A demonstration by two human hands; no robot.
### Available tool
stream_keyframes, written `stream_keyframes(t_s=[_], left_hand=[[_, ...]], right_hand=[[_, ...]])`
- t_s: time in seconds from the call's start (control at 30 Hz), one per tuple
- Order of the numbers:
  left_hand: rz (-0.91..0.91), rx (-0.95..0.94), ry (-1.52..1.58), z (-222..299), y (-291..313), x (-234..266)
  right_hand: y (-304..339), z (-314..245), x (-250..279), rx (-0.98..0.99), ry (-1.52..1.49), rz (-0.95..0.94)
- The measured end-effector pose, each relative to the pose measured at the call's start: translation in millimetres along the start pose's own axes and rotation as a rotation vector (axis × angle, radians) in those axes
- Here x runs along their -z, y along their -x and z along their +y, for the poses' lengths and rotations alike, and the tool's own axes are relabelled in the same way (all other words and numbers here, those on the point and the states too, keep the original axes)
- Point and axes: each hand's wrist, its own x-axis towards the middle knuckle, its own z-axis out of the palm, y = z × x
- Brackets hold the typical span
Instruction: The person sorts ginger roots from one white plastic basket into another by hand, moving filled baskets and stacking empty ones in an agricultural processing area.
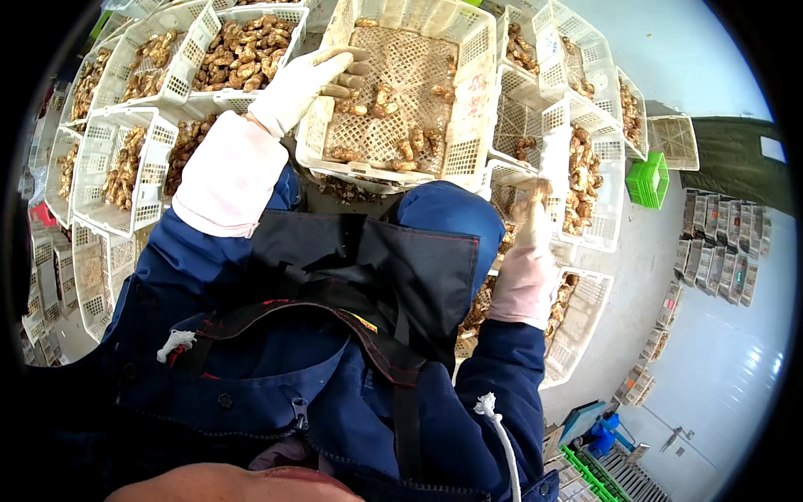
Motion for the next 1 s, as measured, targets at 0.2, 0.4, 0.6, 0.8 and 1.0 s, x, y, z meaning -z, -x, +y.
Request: stream_keyframes(t_s=[0.2, 0.4, 0.6, 0.8, 1.0], left_hand=[[-0.083, -0.033, 0.222, -13, -4, -6], [0.079, 0.063, 0.415, -12, 1, -2], [0.332, 0.009, 0.544, -5, 10, 11], [0.339, -0.035, 0.408, 15, 4, -4], [0.439, -0.123, 0.034, 5, 1, 17]], right_hand=[[79, -146, -195, 0.295, 0.399, -0.493], [93, -102, -310, 0.574, 0.352, -0.704], [35, -41, -321, 0.527, 1.857, -0.574], [-43, 44, -302, 0.176, 2.137, -0.722], [-30, 41, -320, 0.189, 2.111, -0.606]])
